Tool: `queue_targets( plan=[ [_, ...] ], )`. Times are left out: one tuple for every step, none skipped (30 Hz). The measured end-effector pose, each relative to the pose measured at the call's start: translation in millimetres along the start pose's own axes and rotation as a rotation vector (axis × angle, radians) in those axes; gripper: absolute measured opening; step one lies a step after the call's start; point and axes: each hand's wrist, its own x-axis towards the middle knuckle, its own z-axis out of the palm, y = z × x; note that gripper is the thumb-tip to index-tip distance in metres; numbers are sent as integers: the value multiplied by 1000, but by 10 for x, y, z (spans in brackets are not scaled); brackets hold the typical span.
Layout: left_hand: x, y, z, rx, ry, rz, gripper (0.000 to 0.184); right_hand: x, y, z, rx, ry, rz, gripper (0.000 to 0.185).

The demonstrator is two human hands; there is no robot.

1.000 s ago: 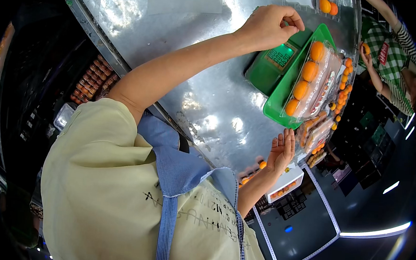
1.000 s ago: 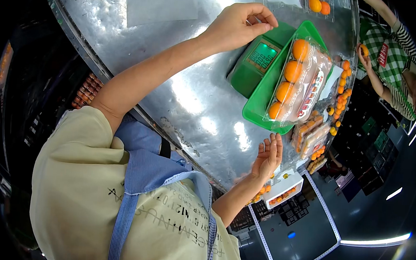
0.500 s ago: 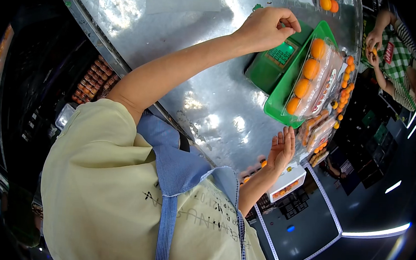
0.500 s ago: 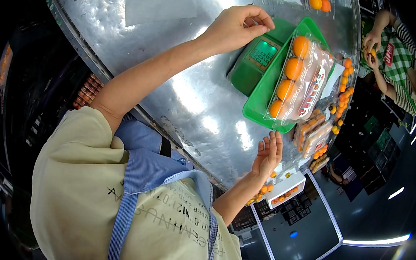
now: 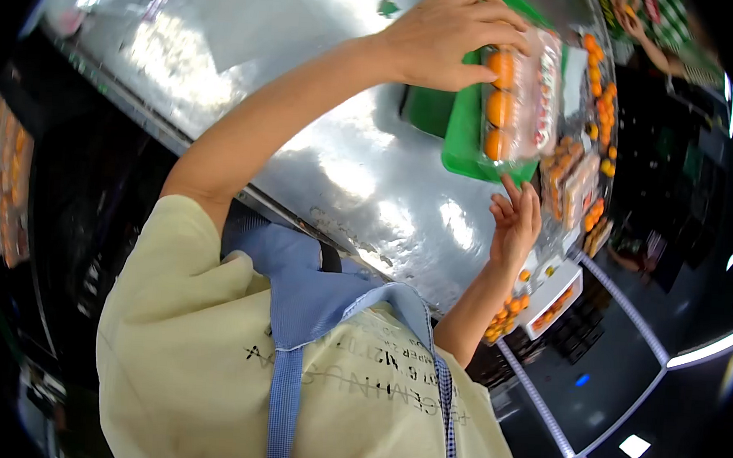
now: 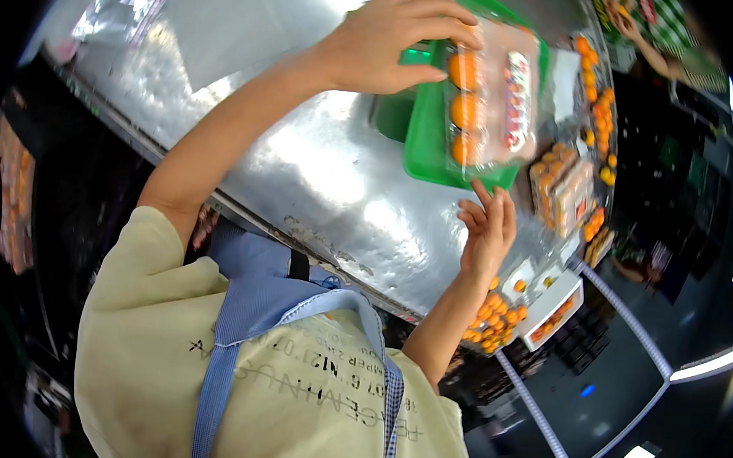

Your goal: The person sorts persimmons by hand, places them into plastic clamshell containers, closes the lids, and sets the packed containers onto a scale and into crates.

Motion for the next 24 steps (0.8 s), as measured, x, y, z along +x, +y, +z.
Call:
queue_targets(
  plan=[
    [74, 86, -35, 16, -24, 104, 25, -6, 3, 46, -10, -4, 14, 31],
    [123, 135, -14, 38, -52, 162, 28, -9, 9, 65, -2, -16, 25, 32],
    [171, 185, 7, 58, -79, 221, 31, 3, 31, 73, -6, -11, 45, 34],
    [180, 179, 57, 163, -205, 241, 44, 1, 31, 98, 10, -12, 56, 36],
    [191, 188, 100, 273, -326, 262, 57, -3, 25, 126, 26, -16, 66, 37],
    [221, 213, 129, 264, -411, 262, 69, 2, 33, 141, 50, -14, 61, 37],
    [239, 216, 177, 270, -426, 297, 69, 9, 39, 147, 73, -14, 56, 38],
    [249, 194, 233, 277, -440, 330, 70, 11, 44, 157, 95, -17, 52, 38],
    [265, 190, 282, 286, -453, 362, 70, 12, 45, 171, 159, -19, 38, 38],
    [280, 202, 331, 273, -453, 385, 70, 13, 45, 185, 223, -22, 23, 39],
    [304, 215, 365, 291, -464, 412, 68, 18, 43, 190, 284, -27, 8, 40],
    [335, 252, 394, 310, -475, 437, 66, 28, 36, 176, 331, -39, -18, 40],
    [369, 284, 423, 328, -485, 459, 64, 32, 19, 173, 369, -41, -44, 41],
    [416, 308, 454, 319, -475, 485, 60, 32, -7, 173, 405, -43, -68, 41],
    [474, 321, 484, 310, -465, 510, 56, 35, -39, 164, 441, -47, -93, 42],
    [535, 331, 517, 301, -456, 532, 52, 46, -74, 143, 455, -46, -111, 42],
    [605, 324, 561, 324, -411, 602, 46, 60, -110, 126, 467, -48, -130, 42],
    [684, 309, 615, 346, -365, 670, 39, 68, -143, 110, 478, -51, -147, 43],
    [764, 310, 664, 367, -317, 737, 33, 76, -182, 86, 475, -55, -161, 42],
    [848, 322, 711, 376, -303, 743, 27, 91, -221, 50, 470, -60, -177, 41],
    [954, 363, 751, 383, -287, 749, 21, 110, -239, 7, 464, -64, -193, 39],
    [1060, 400, 797, 390, -271, 756, 15, 130, -227, -53, 447, -46, -200, 37],
    [1165, 425, 857, 404, -287, 759, 13, 151, -194, -130, 430, -28, -207, 35],
    [1270, 445, 927, 416, -304, 761, 11, 171, -150, -189, 411, -9, -212, 33]
  ],
)
